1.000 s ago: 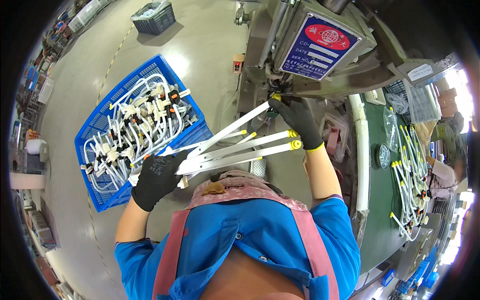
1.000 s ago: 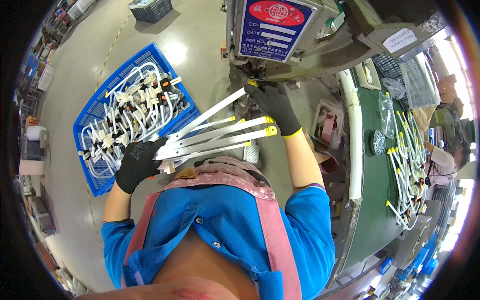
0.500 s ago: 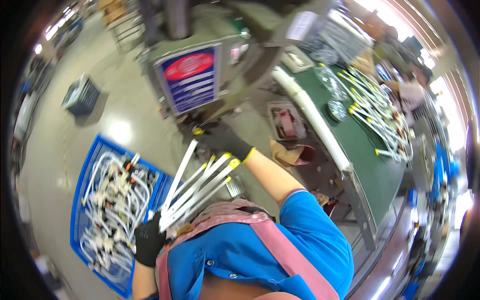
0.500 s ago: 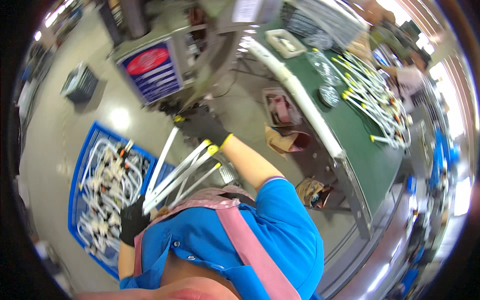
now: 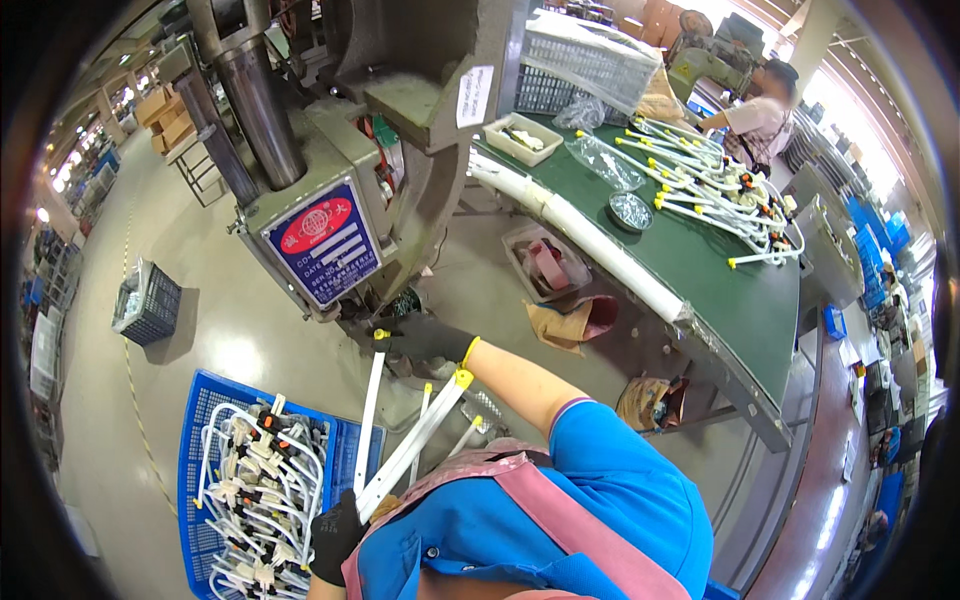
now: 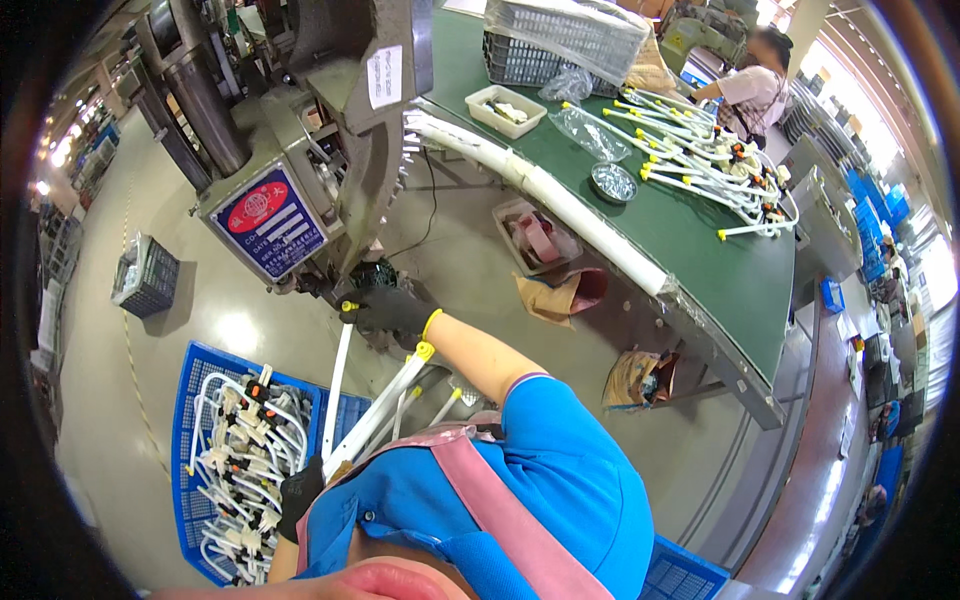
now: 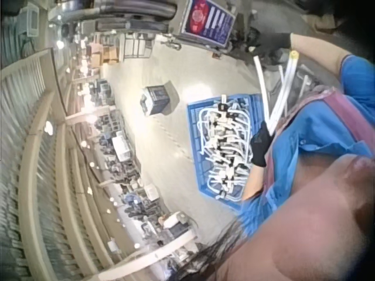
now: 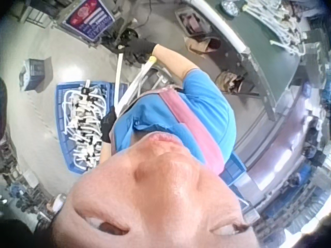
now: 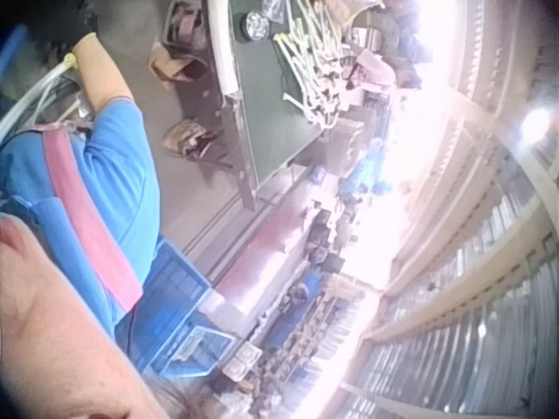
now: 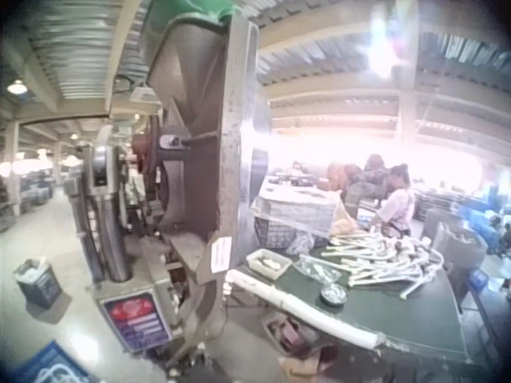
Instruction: The person repeatedly picks white cable assemblies from a blue crate, inserts the yellow-tipped ends into a machine, and places the processed assemblies into a second blue crate. The cycle continues throughout the clip.
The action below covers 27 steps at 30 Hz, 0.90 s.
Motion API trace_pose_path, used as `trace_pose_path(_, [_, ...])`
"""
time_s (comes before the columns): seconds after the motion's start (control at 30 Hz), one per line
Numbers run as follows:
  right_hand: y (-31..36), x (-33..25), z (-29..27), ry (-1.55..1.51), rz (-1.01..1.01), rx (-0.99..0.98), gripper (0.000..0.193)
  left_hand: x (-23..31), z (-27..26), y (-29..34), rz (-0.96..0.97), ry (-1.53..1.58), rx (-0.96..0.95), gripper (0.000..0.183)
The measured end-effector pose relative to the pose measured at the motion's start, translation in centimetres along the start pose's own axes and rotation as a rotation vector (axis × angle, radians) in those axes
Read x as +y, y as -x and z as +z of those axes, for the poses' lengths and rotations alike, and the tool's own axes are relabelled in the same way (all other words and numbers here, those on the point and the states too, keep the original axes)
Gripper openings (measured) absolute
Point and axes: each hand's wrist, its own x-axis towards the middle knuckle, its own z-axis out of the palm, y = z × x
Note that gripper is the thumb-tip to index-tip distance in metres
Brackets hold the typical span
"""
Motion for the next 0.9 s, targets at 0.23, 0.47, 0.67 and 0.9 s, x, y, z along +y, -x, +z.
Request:
trace_pose_path(0.23, [6.4, 2.1, -1.5, -0.172, -0.429, 0.102, 0.030, -0.4, 0.8, -0.4, -0.014, 0.062, -0.023, 0.050])
trace_pose_path(0.47, [12.2, 2.1, 1.4, -0.459, -0.089, 0.246, 0.040, 1.2, -0.9, 0.0, 0.059, 0.231, 0.071, 0.062])
trace_pose_path(0.67, [12.9, 1.3, 2.2, -0.643, -0.023, 0.315, 0.043, 1.4, -1.1, -0.6, -0.008, 0.264, 0.049, 0.063])
trace_pose_path(0.9, [11.9, 2.9, 2.5, -0.385, 0.070, 0.389, 0.046, 2.0, -1.3, -0.4, -0.037, 0.214, 0.008, 0.063])
